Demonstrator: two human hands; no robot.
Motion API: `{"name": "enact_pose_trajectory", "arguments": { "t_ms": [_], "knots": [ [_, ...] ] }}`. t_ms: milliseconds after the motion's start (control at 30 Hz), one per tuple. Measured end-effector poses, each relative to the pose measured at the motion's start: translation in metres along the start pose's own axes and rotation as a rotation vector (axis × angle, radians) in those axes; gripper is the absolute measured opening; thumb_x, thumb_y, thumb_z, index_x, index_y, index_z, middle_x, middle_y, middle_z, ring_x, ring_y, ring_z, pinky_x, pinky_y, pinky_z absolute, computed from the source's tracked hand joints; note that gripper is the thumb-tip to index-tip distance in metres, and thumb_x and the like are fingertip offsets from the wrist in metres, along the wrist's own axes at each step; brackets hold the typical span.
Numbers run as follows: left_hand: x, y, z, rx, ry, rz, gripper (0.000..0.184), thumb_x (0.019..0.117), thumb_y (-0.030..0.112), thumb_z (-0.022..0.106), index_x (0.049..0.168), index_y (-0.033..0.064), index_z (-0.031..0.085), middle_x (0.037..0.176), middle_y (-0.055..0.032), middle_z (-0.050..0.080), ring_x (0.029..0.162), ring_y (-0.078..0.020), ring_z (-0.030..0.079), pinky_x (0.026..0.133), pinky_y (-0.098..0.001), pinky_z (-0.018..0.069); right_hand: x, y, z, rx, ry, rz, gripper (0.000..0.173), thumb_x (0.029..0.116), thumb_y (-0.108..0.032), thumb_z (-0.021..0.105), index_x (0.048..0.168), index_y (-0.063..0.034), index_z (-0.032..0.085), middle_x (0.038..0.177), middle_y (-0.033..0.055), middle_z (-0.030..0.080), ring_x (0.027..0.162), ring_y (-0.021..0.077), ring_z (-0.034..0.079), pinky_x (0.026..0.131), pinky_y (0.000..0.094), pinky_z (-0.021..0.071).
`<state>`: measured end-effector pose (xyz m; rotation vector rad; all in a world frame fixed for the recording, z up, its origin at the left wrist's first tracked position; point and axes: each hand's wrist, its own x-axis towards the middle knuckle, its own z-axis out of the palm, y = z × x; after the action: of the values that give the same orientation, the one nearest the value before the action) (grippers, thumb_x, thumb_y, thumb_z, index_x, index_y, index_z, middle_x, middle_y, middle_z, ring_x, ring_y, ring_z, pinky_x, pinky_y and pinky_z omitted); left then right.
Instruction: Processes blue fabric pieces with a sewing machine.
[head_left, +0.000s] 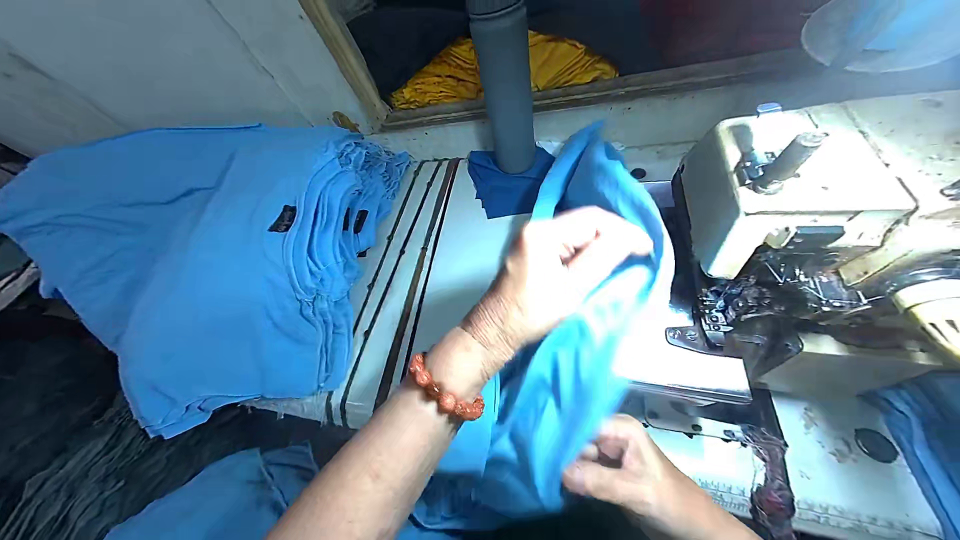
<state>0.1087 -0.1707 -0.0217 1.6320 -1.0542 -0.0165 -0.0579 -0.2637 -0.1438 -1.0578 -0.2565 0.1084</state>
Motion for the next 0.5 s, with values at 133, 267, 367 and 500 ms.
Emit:
{"name": "enact_pose_trajectory", "arguments": {
  "t_ms": [133, 267, 367, 500],
  "knots": [
    [-0.032, -0.022, 0.020, 0.435, -0.276, 0.066, 0.033, 0.0999, 0.013, 0.051, 0.121, 0.0044, 0.075, 0.136, -0.0105, 0.067, 0.140, -0.0267, 0.053, 0.121, -0.0534, 0.0307, -0.028, -0.011, -0.026, 0.045, -0.045, -0.007, 0.011, 0.0960, -0.021, 0.069, 0.104, -0.0232, 0.077, 0.095, -0.0138, 0.076, 0.087, -0.0062, 0.069, 0.079, 0.0158, 0.0566],
    [-0.035, -0.026, 0.035, 0.488, -0.257, 0.083, 0.037, 0.1009, 0.019, 0.049, 0.128, 0.0097, 0.073, 0.142, -0.0087, 0.064, 0.145, -0.0300, 0.047, 0.121, -0.0640, 0.0222, -0.035, -0.002, -0.029, -0.114, 0.198, -0.058, 0.035, 0.0951, -0.035, 0.070, 0.120, -0.0109, 0.069, 0.115, -0.0012, 0.074, 0.107, 0.0110, 0.070, 0.094, 0.0317, 0.0580],
    [-0.038, -0.025, 0.044, 0.493, -0.247, 0.095, 0.039, 0.1020, 0.021, 0.047, 0.131, 0.0101, 0.071, 0.145, -0.0085, 0.061, 0.147, -0.0292, 0.044, 0.122, -0.0647, 0.0207, -0.032, -0.008, -0.021, -0.163, 0.293, -0.106, 0.031, 0.0948, -0.039, 0.070, 0.115, -0.0171, 0.075, 0.116, -0.0084, 0.072, 0.110, 0.0022, 0.065, 0.096, 0.0254, 0.0546],
    [-0.039, -0.023, 0.055, 0.495, -0.228, 0.106, 0.040, 0.1022, 0.018, 0.044, 0.131, 0.0074, 0.070, 0.145, -0.0112, 0.061, 0.148, -0.0295, 0.043, 0.123, -0.0635, 0.0180, -0.031, -0.025, -0.006, 0.496, 0.383, -0.009, 0.032, 0.0936, -0.033, 0.073, 0.114, -0.0098, 0.070, 0.109, 0.0060, 0.076, 0.106, 0.0153, 0.072, 0.095, 0.0364, 0.0577]
  ]
}}
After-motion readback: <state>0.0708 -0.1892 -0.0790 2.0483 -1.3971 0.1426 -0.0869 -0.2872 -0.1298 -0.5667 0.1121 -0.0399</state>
